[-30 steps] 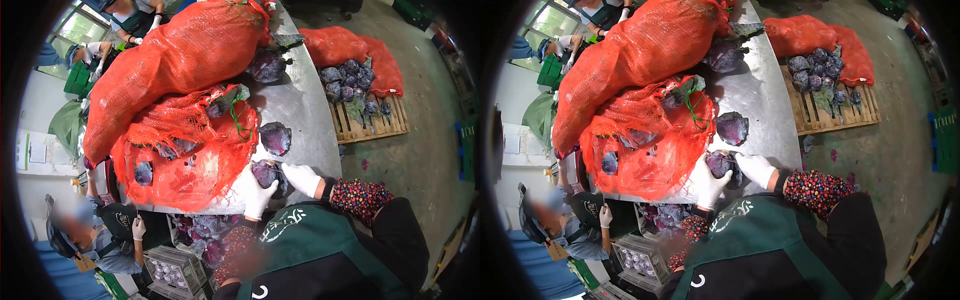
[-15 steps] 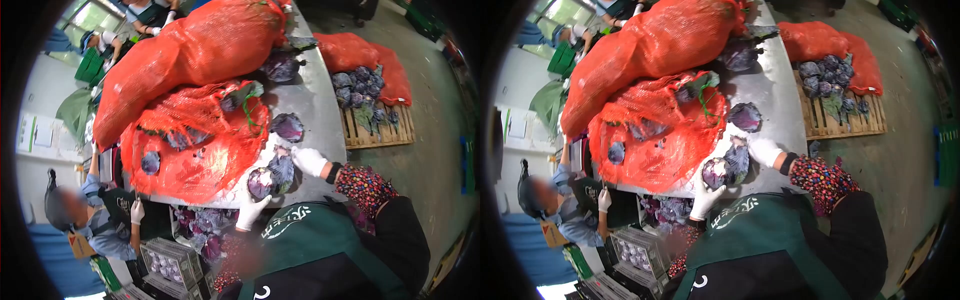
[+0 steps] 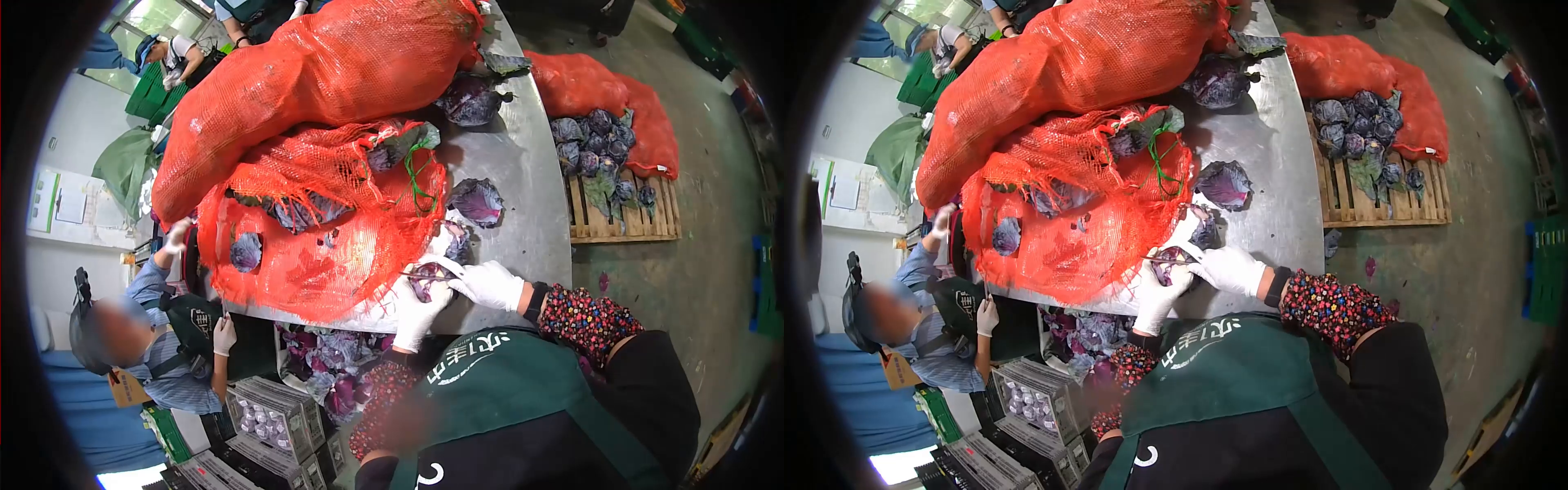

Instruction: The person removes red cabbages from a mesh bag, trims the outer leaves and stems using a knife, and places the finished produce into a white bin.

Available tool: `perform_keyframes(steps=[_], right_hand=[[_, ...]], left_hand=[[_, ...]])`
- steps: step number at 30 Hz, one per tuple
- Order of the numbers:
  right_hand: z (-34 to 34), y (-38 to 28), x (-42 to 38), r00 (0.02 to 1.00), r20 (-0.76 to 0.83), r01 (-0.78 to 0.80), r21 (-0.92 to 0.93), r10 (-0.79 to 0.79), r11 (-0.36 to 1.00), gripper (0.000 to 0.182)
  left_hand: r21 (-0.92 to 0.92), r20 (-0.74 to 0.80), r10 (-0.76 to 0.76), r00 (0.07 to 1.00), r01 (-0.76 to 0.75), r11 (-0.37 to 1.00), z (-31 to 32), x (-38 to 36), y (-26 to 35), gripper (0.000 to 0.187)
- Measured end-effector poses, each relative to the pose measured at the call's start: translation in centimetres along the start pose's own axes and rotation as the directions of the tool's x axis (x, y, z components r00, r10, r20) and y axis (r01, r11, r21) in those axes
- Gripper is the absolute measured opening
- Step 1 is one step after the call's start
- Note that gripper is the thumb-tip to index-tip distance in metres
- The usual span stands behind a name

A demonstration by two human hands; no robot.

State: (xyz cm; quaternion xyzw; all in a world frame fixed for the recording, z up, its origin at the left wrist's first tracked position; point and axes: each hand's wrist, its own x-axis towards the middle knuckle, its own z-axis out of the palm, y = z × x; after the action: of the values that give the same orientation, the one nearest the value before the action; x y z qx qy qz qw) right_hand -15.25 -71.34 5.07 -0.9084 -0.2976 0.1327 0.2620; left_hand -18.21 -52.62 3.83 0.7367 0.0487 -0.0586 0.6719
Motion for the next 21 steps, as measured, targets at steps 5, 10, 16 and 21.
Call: perform_keyframes(steps=[5,10,16,21], right_hand=[[0.3,1.9,2.0,0.993,-0.091,0.065,-0.054,-0.07,0.996,0.027],[2.5,5.5,4.1,0.993,-0.113,0.021,-0.145,-0.038,0.989,0.03],[1.2,4.4,3.2,0.971,-0.184,-0.139,0.098,0.155,0.985,0.034],[0.8,1.4,2.3,0.965,-0.261,0.054,0.083,-0.031,0.995,0.028]], left_hand=[[0.362,-0.05,0.085,0.995,-0.061,0.93,-0.3,1.0,-1.5,0.075],[0.153,0.189,0.007,0.982,-0.037,0.988,-2.0,1.2,-1.4,0.093],[-0.215,0.104,-0.145,0.984,0.164,0.963,-4.6,-2.6,-0.8,0.095],[0.44,-0.283,-0.101,0.954,0.223,0.87,-1.4,-1.0,-0.2,0.079]])
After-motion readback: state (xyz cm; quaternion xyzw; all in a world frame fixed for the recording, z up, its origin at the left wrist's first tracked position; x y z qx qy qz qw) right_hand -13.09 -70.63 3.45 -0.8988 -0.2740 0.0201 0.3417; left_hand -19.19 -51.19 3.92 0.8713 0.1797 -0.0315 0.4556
